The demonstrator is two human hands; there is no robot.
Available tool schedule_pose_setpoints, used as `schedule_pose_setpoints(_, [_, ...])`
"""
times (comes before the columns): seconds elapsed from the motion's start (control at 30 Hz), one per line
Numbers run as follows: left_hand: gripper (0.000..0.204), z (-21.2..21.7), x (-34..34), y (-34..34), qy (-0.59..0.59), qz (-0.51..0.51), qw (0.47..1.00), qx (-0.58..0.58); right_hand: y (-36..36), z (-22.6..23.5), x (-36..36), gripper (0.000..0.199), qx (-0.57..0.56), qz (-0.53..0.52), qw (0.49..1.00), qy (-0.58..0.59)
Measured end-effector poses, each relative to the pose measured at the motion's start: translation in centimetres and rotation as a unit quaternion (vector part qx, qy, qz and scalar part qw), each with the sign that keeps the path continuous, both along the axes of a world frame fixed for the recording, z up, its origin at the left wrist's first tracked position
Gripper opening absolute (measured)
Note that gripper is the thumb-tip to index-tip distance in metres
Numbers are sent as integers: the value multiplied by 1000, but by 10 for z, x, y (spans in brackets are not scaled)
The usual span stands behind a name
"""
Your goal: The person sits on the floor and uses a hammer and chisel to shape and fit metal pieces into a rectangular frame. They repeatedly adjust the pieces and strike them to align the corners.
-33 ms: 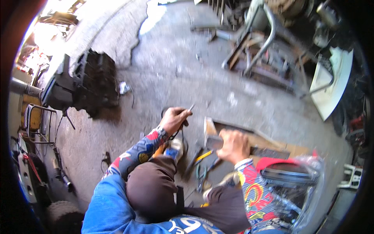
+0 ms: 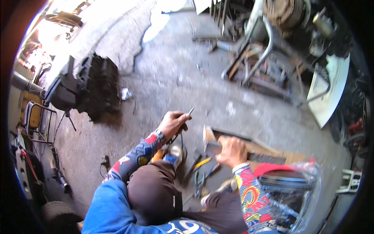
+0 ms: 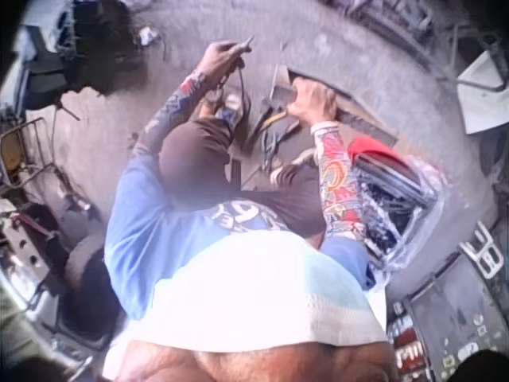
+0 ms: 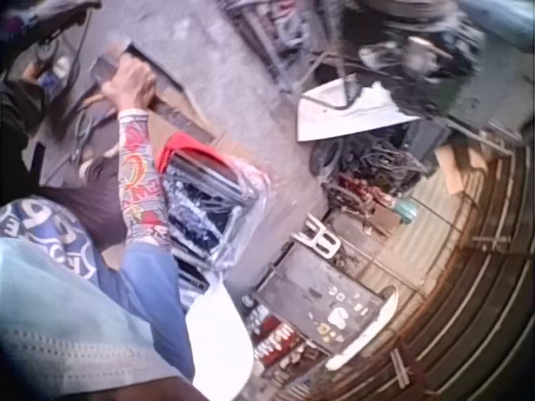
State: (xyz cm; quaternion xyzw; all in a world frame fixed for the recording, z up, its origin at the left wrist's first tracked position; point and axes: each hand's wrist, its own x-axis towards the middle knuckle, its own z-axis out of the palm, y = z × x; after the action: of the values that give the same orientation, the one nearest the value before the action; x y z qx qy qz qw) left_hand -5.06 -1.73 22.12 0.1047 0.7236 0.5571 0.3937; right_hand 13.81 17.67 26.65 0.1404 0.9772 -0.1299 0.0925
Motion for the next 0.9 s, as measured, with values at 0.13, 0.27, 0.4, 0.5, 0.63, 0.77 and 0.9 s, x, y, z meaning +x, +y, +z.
schedule_pose_setpoints(0.13, [41,90,-8,-59,-148,91,974,148,-5,23,-3,31,-1,-31,999,-20])
schedule_pose_setpoints(0.27, [29,141,13,-127,-363,157,874,282,-6,28,1,36,8,-40,999,-35])
schedule_pose_setpoints(0.4, [21,133,57,-141,-265,239,901,245,-7,27,1,39,24,-35,999,-30])
schedule_pose_setpoints(0.5, [24,76,111,-129,-329,258,881,223,-8,24,5,38,29,-37,999,-23])
schedule_pose_setpoints(0.63, [26,-21,192,-107,-495,164,850,78,-12,19,10,35,33,-34,999,-3])
schedule_pose_setpoints(0.77, [24,-77,250,-87,-495,140,855,-63,-15,18,15,36,32,-27,999,-1])
schedule_pose_setpoints(0.9, [25,-92,243,-72,-364,0,923,-125,-17,19,16,36,28,-26,999,-3])
